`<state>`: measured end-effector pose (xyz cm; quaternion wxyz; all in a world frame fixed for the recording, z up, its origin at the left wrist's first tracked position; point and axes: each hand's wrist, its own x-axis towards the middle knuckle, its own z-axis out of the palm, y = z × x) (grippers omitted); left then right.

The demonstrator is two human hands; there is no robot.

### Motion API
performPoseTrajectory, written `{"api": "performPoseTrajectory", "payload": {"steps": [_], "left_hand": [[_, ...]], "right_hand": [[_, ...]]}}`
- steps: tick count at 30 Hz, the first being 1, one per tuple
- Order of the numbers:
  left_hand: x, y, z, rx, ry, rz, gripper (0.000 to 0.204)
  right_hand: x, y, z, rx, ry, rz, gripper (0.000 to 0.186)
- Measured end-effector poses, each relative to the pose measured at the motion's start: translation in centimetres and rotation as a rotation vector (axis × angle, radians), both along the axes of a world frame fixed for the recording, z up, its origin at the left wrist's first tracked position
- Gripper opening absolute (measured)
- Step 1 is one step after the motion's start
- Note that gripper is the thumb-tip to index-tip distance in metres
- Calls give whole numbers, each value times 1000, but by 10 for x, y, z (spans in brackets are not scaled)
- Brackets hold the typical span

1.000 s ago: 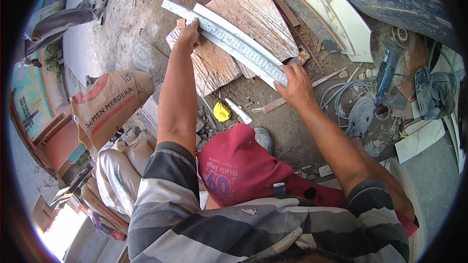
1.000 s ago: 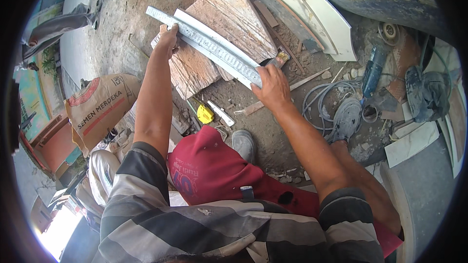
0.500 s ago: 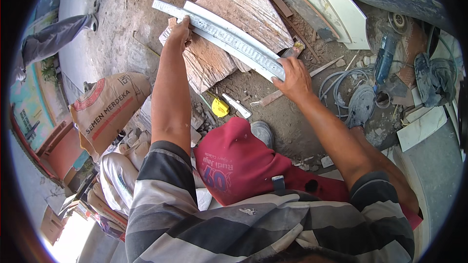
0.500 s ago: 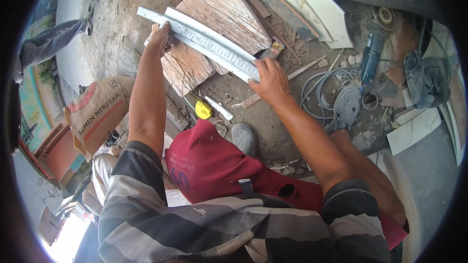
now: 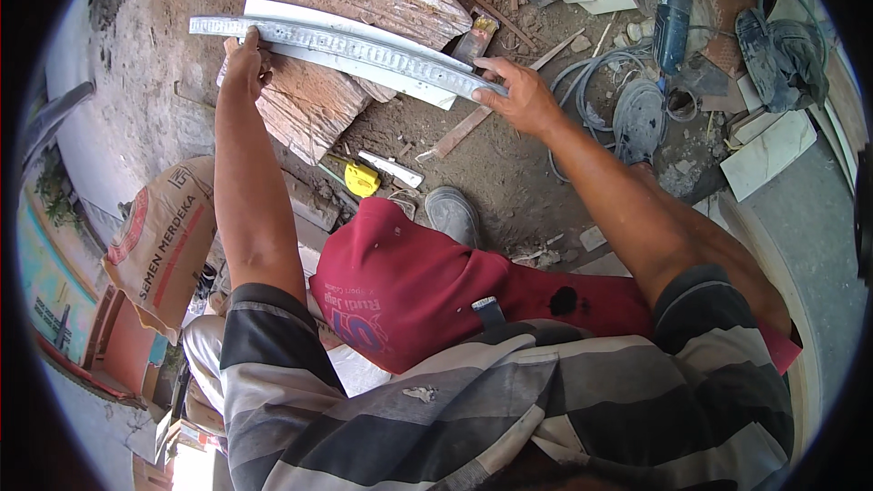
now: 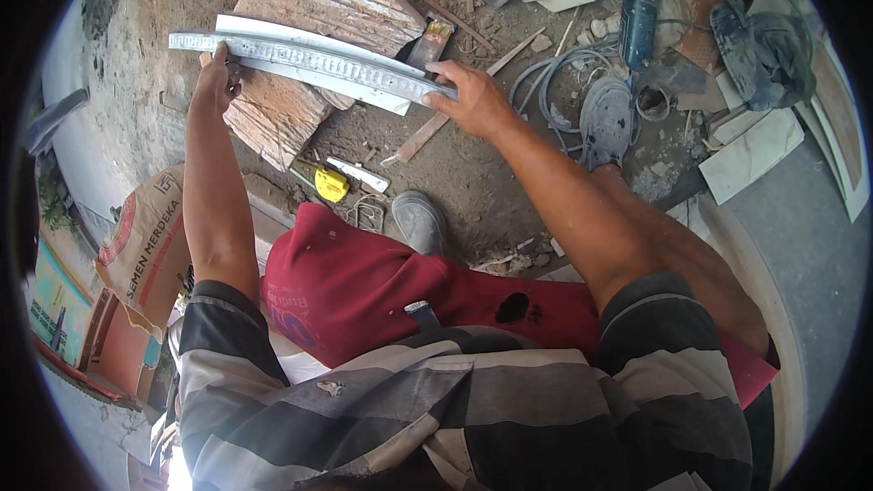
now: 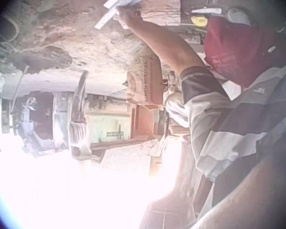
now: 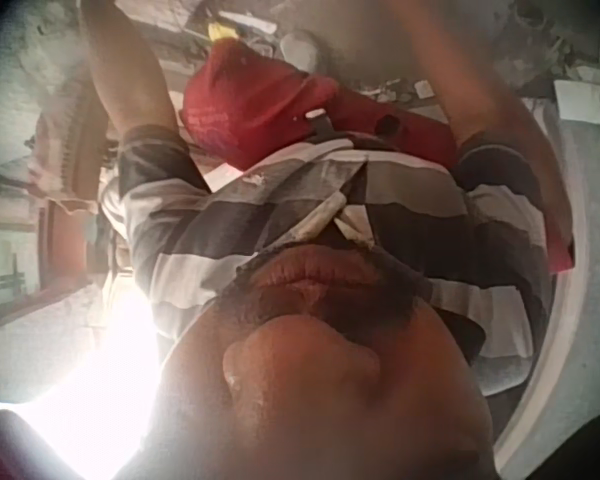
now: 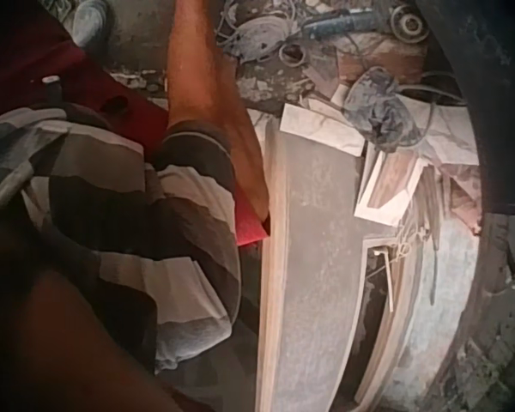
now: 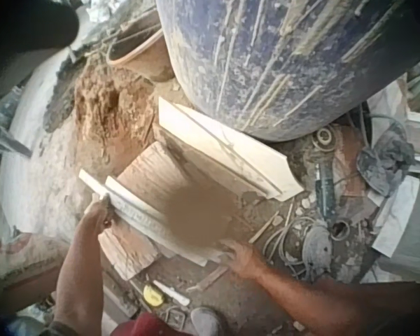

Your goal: The recorder uses a ruler and pencil to measure and mark a ceramic tile for cutting at a construction site.

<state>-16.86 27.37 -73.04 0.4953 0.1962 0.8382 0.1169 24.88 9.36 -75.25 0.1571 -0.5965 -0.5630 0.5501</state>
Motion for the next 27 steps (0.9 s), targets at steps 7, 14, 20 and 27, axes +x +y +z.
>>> {"api": "performPoseTrajectory", "payload": {"steps": [7, 14, 20, 27], "left_hand": [[-14, 0, -5, -18, 23, -16, 42], [-1, -3, -1, -7, 33, -5, 43], [1, -3, -1, 2, 26, 29, 44], [-21, -2, -11, -10, -45, 1, 44]], "right_hand": [[-3, 3, -1, 67, 120, 14, 42], [1, 10, -3, -59, 159, -16, 38], [1, 8, -8, -61, 188, -44, 40], [-2, 8, -9, -85, 204, -54, 41]]}}
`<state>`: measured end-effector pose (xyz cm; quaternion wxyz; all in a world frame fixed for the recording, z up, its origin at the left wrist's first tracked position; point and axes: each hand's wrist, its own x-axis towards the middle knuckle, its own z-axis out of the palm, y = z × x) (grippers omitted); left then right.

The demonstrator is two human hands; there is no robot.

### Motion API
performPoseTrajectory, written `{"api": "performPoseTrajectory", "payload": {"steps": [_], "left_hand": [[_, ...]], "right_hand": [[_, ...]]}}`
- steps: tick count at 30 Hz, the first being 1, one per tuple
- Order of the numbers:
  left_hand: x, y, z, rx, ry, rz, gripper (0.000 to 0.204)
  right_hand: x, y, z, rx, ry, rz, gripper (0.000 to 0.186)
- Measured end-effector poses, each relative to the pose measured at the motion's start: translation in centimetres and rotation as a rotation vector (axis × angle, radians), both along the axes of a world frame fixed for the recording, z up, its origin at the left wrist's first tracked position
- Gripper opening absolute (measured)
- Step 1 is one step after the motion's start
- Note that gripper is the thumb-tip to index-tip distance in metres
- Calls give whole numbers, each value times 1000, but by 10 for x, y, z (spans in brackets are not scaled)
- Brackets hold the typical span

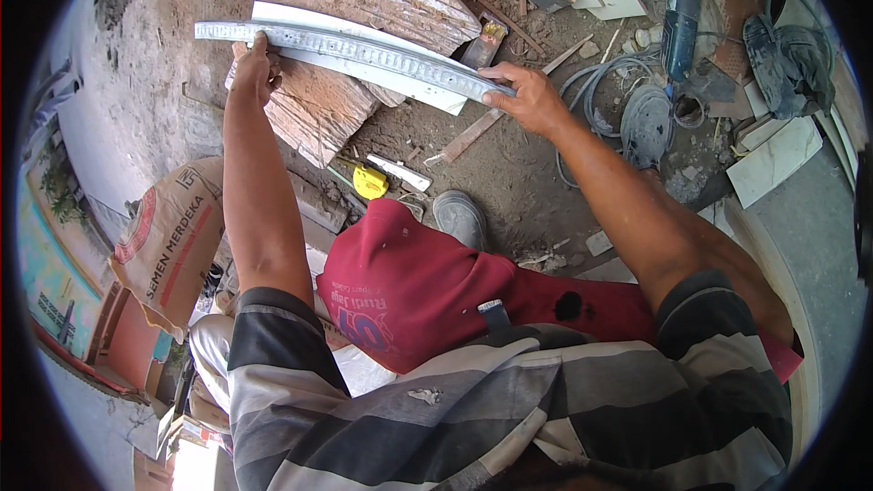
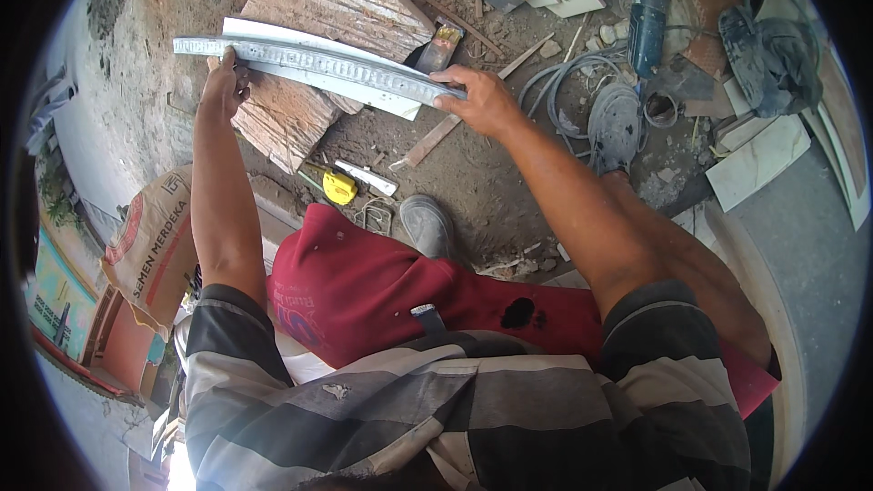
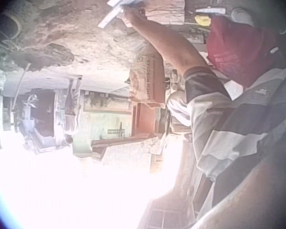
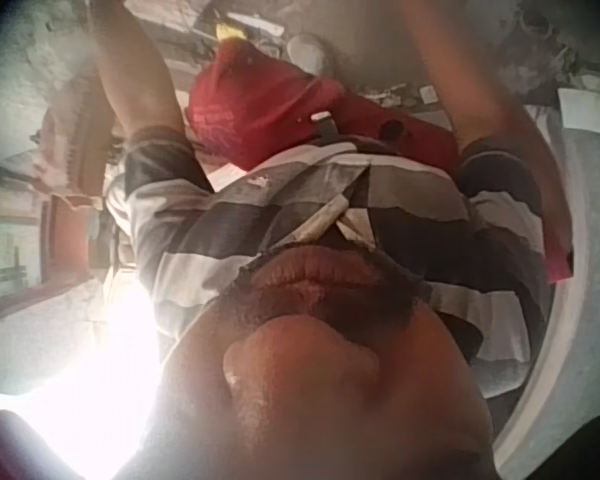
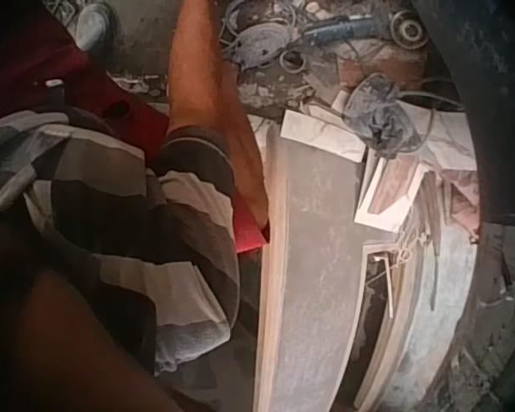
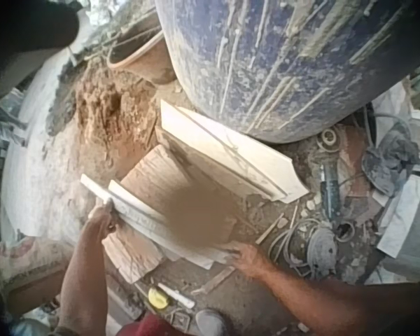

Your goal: The recorder uses a ruler and pencil to measure and mark a ceramic tile for cutting at a construction site.

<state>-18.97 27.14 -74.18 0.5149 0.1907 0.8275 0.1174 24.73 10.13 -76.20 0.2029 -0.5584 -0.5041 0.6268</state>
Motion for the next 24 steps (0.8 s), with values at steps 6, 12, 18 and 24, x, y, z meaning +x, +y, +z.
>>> {"api": "performPoseTrajectory", "payload": {"steps": [6, 12, 18, 24], "left_hand": [[7, -1, -1, 14, 0, 2, 44], [2, -2, 4, 6, 11, 10, 46], [18, -2, 7, 45, -27, 38, 45], [20, -4, 13, 48, -20, 34, 44]], "right_hand": [[3, -1, -3, -12, 17, -19, 40], [-2, 1, -1, -19, -15, -2, 42], [2, -1, -5, -33, 11, -7, 44], [-1, 2, 4, -24, -3, 12, 41]]}}
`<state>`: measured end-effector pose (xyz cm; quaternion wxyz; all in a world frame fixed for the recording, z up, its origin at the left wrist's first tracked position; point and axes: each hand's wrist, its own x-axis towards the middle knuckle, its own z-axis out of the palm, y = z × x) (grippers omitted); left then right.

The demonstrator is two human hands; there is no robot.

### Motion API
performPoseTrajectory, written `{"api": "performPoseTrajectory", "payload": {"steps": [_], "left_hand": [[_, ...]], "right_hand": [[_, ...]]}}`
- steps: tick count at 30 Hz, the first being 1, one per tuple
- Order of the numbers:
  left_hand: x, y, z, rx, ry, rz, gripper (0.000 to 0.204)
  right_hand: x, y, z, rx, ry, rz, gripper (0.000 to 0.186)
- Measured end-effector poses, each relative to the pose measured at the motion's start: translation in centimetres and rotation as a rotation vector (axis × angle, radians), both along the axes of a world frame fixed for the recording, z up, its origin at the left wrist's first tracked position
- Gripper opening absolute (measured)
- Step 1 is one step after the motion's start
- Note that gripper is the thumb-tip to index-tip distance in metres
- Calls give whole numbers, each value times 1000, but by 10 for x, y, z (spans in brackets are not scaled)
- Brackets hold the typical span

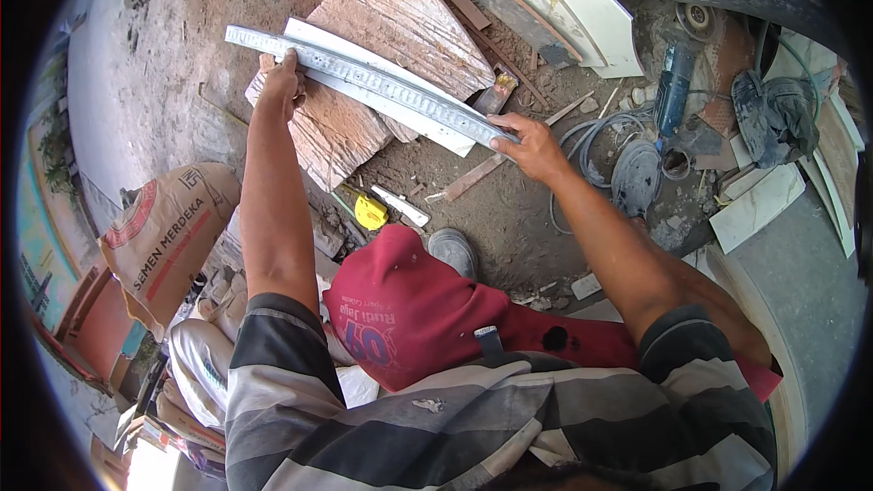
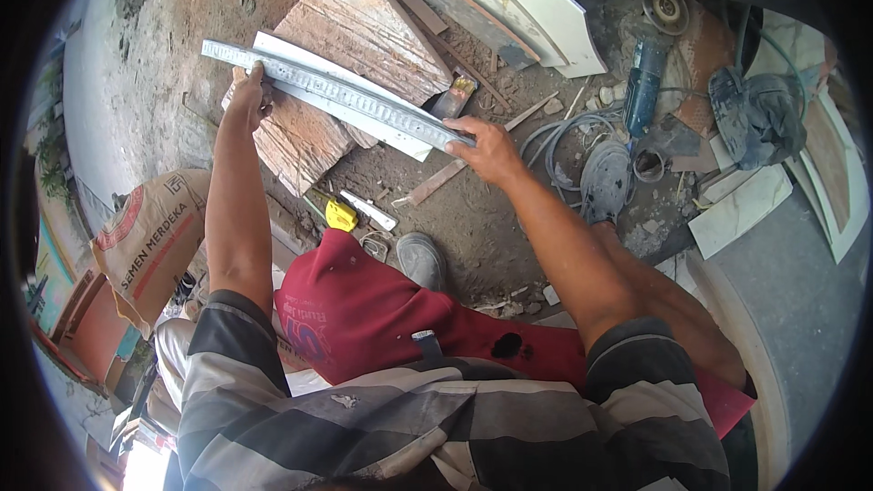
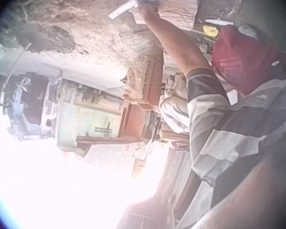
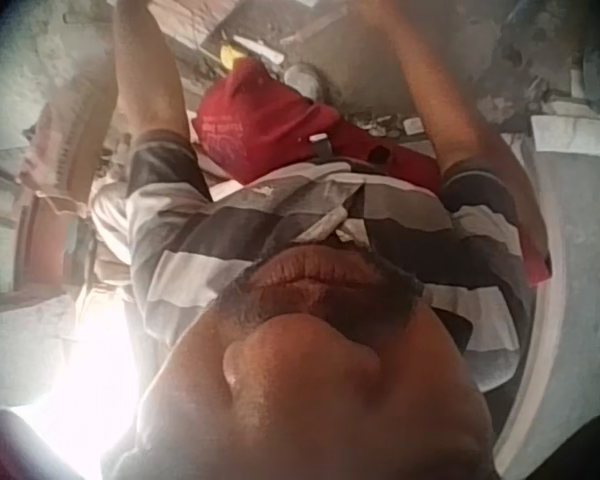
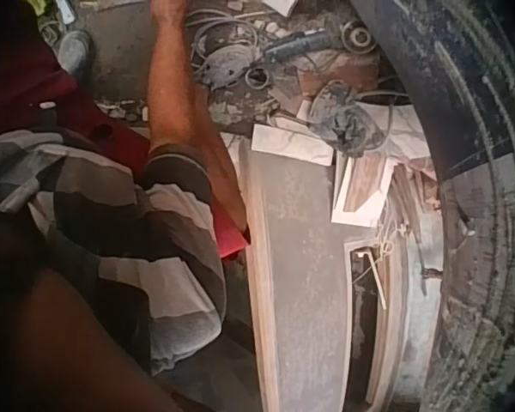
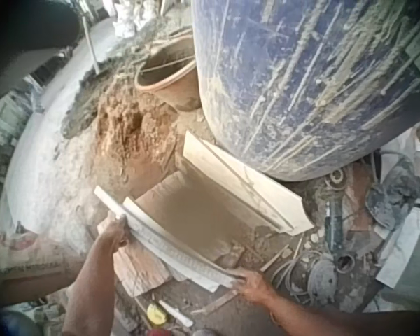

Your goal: The recorder uses a ruler and pencil to measure and mark a ceramic tile for cutting at a construction site.

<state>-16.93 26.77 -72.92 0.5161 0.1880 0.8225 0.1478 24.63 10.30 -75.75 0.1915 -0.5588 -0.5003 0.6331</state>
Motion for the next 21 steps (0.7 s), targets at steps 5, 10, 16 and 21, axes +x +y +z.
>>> {"api": "performPoseTrajectory", "payload": {"steps": [5, 10, 16, 21], "left_hand": [[1, 1, 0, -8, 42, -6, 44], [-2, 0, -1, 4, 34, -16, 45], [0, 0, -3, -14, 35, -30, 45], [-1, -1, -6, -7, 52, -25, 46]], "right_hand": [[-1, -1, 1, 18, 35, -20, 40], [-1, -4, -6, 24, 76, -41, 41], [0, -4, -5, 21, 70, -36, 41], [0, -3, -4, 15, 56, -30, 41]]}}
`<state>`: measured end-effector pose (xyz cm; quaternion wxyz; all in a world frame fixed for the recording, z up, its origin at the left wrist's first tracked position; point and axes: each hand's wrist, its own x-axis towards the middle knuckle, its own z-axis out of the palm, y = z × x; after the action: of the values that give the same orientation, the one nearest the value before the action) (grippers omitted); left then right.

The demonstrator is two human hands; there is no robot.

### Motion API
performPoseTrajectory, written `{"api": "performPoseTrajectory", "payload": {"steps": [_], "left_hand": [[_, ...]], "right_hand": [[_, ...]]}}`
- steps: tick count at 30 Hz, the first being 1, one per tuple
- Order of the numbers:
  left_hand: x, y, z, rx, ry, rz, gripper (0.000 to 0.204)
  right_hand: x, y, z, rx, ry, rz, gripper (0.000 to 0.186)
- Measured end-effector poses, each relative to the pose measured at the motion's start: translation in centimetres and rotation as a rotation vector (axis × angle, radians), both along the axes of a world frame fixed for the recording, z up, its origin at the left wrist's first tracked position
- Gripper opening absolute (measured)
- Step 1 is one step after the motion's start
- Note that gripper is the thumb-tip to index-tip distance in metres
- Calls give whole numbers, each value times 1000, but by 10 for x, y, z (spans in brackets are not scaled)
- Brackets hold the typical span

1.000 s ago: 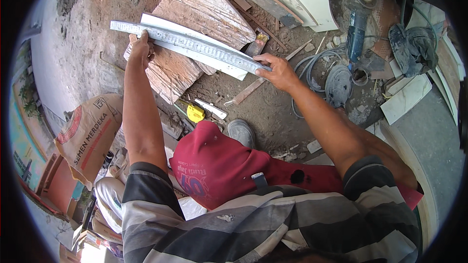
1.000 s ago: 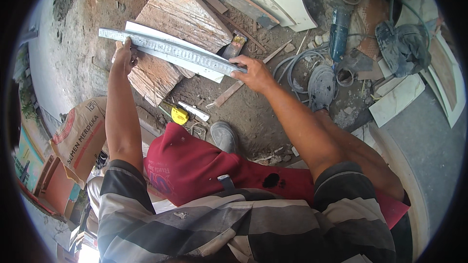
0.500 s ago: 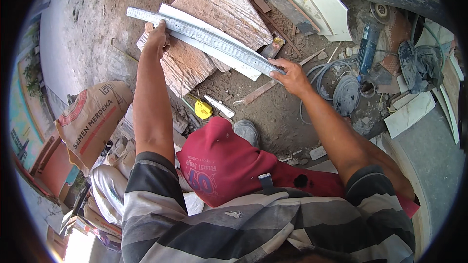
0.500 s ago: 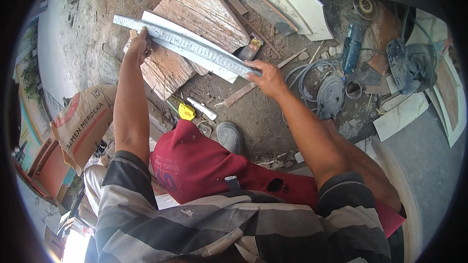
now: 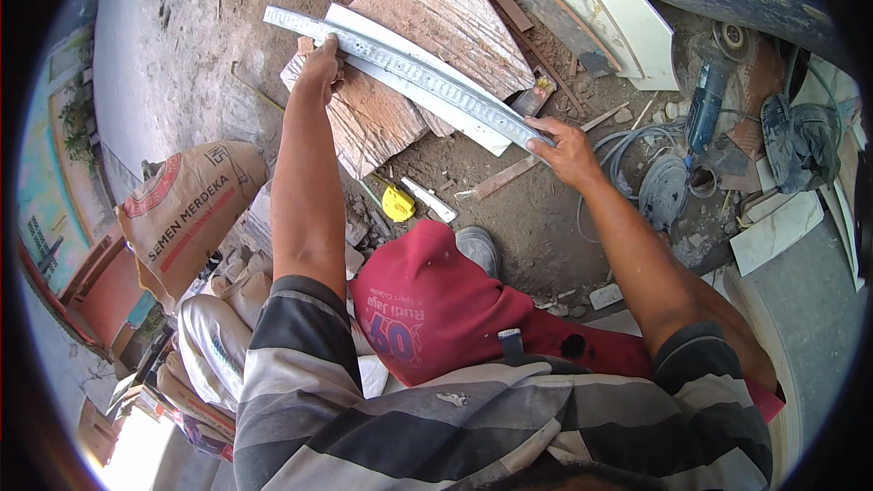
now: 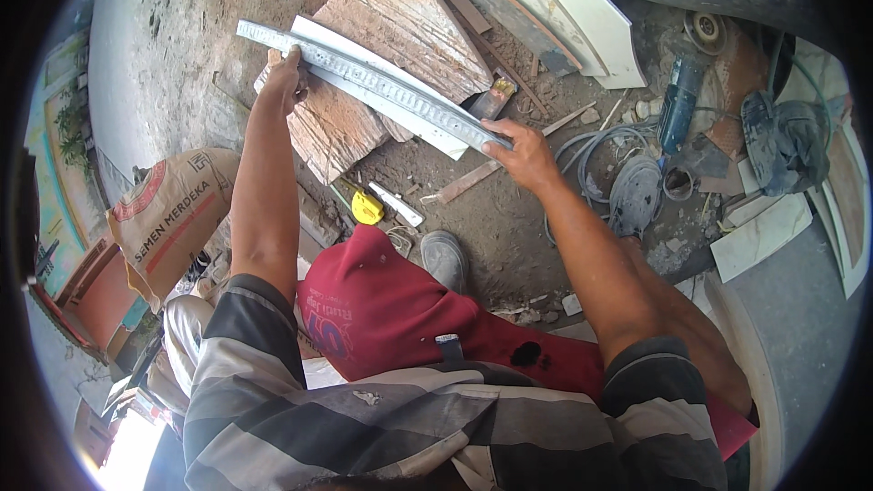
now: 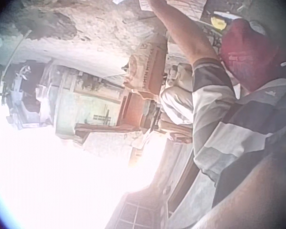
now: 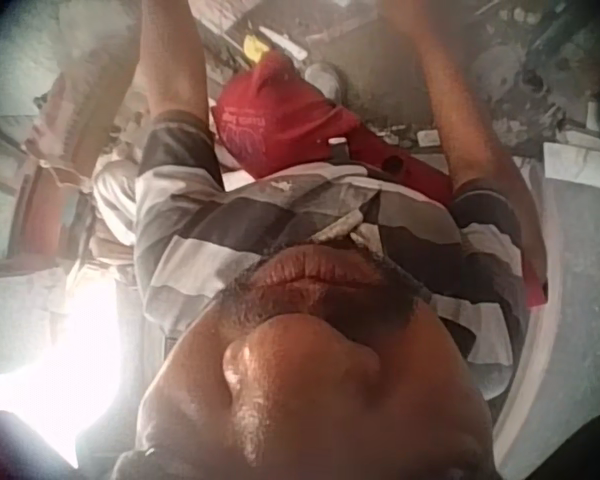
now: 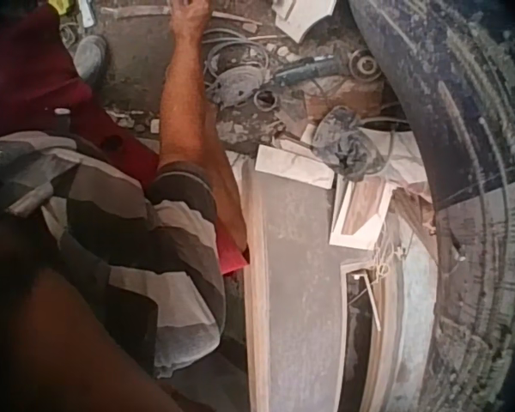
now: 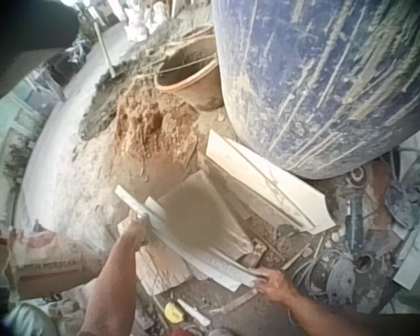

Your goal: The recorder uses a ruler and pencil to measure and mark a ceramic tile for cutting at a construction site.

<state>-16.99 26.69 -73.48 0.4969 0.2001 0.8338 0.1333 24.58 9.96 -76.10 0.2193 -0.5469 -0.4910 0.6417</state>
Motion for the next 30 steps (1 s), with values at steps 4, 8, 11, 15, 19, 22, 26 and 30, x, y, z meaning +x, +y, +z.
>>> {"api": "performPoseTrajectory", "payload": {"steps": [4, 8, 11, 15, 19, 22, 26, 30], "left_hand": [[-6, 1, -2, -8, -15, -21, 46], [-2, -1, -2, 1, 1, -8, 47], [1, -2, 1, 4, 7, -2, 43], [1, -3, 1, 20, 15, -14, 40], [0, -4, 2, 16, -37, 30, 40], [3, -4, 3, 24, -36, 37, 40], [-1, -3, 4, 20, -62, 16, 40], [-3, -3, 2, 17, -71, 11, 41]], "right_hand": [[-1, 1, -1, 2, -1, 13, 41], [0, -2, -4, 1, 4, -11, 41], [0, 0, 0, -8, 1, 14, 41], [-1, 1, 1, -9, 1, 2, 41], [-1, 0, 0, -4, -5, 4, 42], [0, -2, -2, 13, -12, 4, 42], [-1, -3, -3, -6, 13, -16, 41], [-1, -4, -3, 29, -5, -10, 41]]}}
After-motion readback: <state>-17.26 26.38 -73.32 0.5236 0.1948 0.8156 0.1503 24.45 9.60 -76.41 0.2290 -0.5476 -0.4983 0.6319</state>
